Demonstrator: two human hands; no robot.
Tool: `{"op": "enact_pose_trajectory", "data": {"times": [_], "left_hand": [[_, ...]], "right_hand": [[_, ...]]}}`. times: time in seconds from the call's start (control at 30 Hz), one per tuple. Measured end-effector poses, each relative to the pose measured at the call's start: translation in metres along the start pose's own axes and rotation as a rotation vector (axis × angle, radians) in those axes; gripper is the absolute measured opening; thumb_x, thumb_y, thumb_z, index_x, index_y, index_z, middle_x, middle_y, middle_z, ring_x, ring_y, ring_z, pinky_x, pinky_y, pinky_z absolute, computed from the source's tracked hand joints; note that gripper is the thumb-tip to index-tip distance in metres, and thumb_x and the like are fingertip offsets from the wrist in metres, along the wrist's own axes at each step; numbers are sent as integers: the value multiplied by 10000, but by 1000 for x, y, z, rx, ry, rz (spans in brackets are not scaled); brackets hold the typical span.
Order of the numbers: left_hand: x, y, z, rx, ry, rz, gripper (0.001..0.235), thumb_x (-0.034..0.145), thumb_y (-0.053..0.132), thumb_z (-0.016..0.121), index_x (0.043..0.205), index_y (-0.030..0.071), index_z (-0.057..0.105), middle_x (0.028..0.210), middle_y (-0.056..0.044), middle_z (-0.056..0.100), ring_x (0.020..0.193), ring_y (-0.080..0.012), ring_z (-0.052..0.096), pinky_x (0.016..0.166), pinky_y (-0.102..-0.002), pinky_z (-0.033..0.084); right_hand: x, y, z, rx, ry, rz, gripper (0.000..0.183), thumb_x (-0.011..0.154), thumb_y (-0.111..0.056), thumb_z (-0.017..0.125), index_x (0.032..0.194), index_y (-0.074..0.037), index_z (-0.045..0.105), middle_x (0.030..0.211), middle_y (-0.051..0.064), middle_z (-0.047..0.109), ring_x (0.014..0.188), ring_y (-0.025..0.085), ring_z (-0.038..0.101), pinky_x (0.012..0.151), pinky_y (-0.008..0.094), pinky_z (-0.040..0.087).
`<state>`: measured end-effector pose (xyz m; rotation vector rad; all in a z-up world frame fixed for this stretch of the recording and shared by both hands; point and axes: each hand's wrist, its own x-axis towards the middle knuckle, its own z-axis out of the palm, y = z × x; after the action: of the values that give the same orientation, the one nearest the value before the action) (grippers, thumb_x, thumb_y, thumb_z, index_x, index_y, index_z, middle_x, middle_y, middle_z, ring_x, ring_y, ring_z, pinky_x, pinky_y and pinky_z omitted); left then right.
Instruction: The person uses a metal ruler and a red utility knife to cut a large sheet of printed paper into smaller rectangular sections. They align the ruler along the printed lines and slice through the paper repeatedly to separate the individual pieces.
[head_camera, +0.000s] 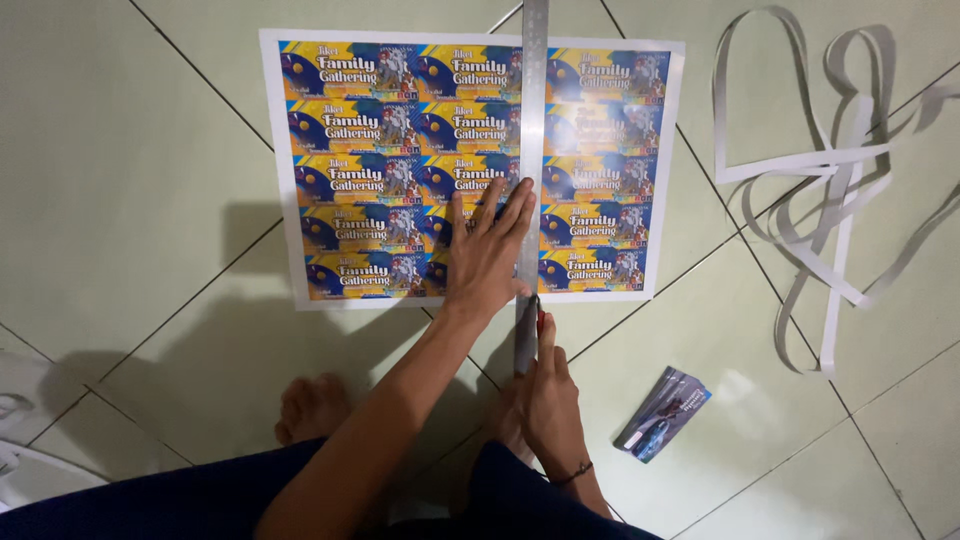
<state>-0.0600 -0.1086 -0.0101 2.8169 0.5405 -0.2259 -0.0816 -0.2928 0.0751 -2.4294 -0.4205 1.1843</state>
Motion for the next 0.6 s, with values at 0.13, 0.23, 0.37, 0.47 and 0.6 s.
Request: {"op": "enact_pose_trajectory", "data": {"times": [0.13, 0.23, 0.37, 0.47, 0.6], "left_hand": [[1, 1, 5, 12, -29, -9, 1486, 511, 686, 938, 1666, 172, 157, 1749, 27, 53, 1607, -308, 17, 1215, -739, 68], [1, 0, 4, 42, -8, -9, 1478, 499, 693, 927, 1662, 176, 177, 1749, 31, 73, 1609, -296, 27, 1220, -724, 88], [-2, -9, 3, -84, 23, 22, 1416, 514, 656, 960, 1649, 195, 250, 1736, 49, 148, 1605, -283, 64, 1220, -726, 58], [-6, -21, 11, -182, 45, 64, 1394, 555, 702, 961, 1658, 231, 252, 1733, 49, 166, 1607, -287, 74, 1215, -744, 14], [-7, -37, 12, -211, 79, 179, 1417, 523, 789, 940, 1650, 222, 293, 1737, -20, 193, 1602, -318, 156, 1211, -741, 32]], "right_hand": [[-1, 0, -1, -36, -36, 18, 921, 891, -28, 524, 1664, -212, 59, 1201, 175, 586, 869, 454, 630, 699, 480, 502], [0, 11, 5, -23, 27, -66, 940, 840, -6, 519, 1655, -166, 79, 1219, 219, 581, 896, 506, 597, 707, 530, 502], [-1, 15, 6, -54, 152, -219, 819, 881, -13, 486, 1630, -120, 176, 1412, 206, 576, 1135, 454, 604, 827, 509, 521], [4, 20, 3, -170, 149, -101, 651, 874, -179, 558, 1494, -172, 359, 1112, 206, 695, 931, 483, 663, 744, 557, 519], [18, 47, 3, 12, 334, -99, 135, 848, -178, 556, 947, -118, 625, 667, 148, 682, 651, 399, 650, 677, 493, 458]]}}
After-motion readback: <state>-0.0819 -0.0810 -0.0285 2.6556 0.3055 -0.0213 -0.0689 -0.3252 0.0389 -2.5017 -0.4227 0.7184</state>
